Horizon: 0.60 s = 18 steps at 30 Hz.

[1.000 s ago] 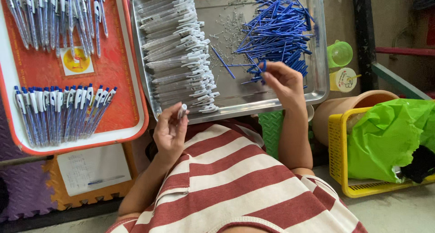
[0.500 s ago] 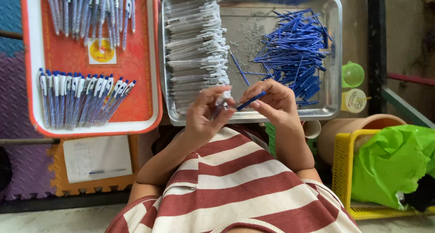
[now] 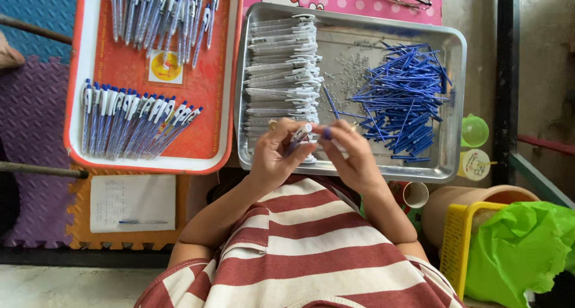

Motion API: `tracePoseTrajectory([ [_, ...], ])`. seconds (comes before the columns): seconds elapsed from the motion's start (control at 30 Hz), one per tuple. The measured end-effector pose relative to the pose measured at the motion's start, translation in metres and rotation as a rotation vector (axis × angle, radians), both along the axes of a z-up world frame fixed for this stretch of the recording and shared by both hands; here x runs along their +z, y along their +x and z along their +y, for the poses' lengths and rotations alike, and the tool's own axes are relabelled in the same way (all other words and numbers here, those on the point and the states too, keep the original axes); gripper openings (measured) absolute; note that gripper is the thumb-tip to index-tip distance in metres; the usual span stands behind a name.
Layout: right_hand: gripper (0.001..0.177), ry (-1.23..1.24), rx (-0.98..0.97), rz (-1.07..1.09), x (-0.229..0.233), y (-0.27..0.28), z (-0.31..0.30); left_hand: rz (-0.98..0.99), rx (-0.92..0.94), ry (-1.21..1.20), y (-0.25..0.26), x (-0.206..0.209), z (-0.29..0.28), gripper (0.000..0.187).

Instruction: The person assembles pens by inserting blue ink cartridges into white pen barrels. They pick up a barrel and a cartridge from trays, insert the cartridge into the barrel, and place the completed pen into a separate tray.

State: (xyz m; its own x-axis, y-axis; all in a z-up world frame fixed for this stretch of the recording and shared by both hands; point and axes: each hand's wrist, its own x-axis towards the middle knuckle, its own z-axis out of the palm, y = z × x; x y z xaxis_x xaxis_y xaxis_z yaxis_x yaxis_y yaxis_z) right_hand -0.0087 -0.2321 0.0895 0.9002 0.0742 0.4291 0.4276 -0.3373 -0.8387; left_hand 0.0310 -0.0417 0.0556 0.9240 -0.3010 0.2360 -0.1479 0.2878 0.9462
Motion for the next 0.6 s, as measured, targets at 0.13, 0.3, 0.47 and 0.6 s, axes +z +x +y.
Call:
tracePoseTrajectory([
  [0.13, 0.027, -0.078, 0.047, 0.002, -0.014, -0.004, -0.001, 0.019, 0.027, 0.031, 0.002, 0.002, 0.002, 0.023],
  [0.3, 0.027, 0.396, 0.064, 0.067, -0.011, -0.008, 0.001, 0.17, 0.012, -0.069, -0.009, -0.008, 0.001, 0.017],
  [0.47, 0.031, 0.663, 0.014, -0.059, -0.006, -0.002, 0.003, 0.115, -0.124, -0.099, -0.024, 0.027, 0.008, 0.024],
  [0.6, 0.028, 0.609, 0.08, -0.025, 0.017, 0.003, 0.001, -0.025, -0.083, 0.048, -0.026, 0.02, 0.015, 0.025],
])
